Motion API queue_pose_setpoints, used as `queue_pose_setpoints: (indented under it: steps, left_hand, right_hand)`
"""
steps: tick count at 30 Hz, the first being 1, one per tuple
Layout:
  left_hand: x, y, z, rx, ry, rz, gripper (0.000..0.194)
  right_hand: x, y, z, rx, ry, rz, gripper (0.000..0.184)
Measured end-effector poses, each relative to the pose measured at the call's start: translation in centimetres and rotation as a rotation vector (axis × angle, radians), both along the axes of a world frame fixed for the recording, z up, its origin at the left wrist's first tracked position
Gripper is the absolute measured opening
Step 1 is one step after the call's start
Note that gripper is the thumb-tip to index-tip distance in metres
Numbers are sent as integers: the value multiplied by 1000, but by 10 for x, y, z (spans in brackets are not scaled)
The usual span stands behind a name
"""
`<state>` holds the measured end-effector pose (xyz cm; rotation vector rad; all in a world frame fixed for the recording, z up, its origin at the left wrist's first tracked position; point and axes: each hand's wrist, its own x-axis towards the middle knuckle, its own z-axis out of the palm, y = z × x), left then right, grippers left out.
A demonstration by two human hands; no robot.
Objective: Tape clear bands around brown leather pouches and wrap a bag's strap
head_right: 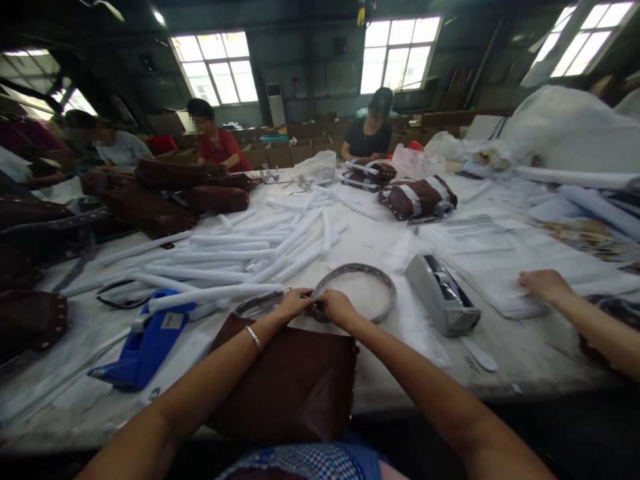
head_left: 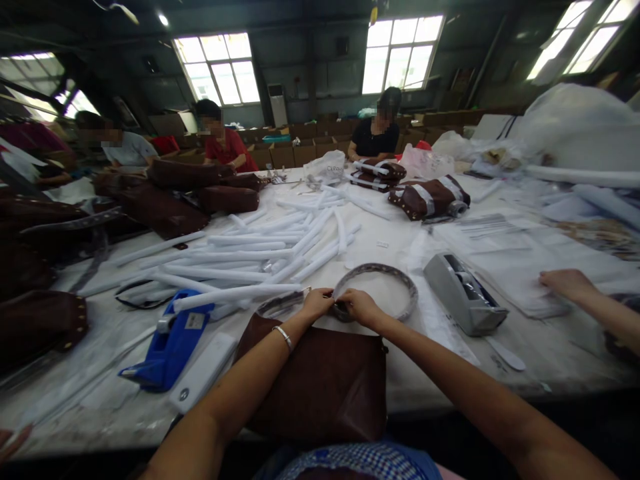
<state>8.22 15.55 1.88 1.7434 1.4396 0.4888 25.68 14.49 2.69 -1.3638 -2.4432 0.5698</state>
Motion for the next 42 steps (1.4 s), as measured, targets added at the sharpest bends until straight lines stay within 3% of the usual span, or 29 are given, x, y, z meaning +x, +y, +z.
queue_pose_setpoints:
  steps: [5, 8, 14, 21, 25, 30, 38, 42]
  left_hand:
    - [-1, -7, 5, 7, -28, -100, 30]
    - [-1, -12, 6, -7, -18, -126, 30]
    - [4, -10, 4, -35, 105, -68, 33]
    - [15, -5, 8, 21, 262, 6, 35]
    - [16, -10, 10, 37, 311, 17, 35]
    - [14, -10, 11, 47, 321, -19, 35]
    - [12, -11, 18, 83, 260, -119, 36]
    - [13, -10, 17, 87, 295, -132, 34]
  right_hand:
    - [10, 14, 11, 52, -27, 268, 24]
    - [18, 19, 8, 92, -31, 315, 25]
    - [17, 17, -3, 182, -58, 74, 30]
    - [7, 16, 12, 113, -162, -99, 30]
    - [13, 12, 16, 45, -217, -140, 14]
    - [15, 11, 18, 43, -268, -12, 10]
    - [16, 18, 25, 75, -266, 346, 34]
    - [15, 18, 22, 82, -235, 362, 26]
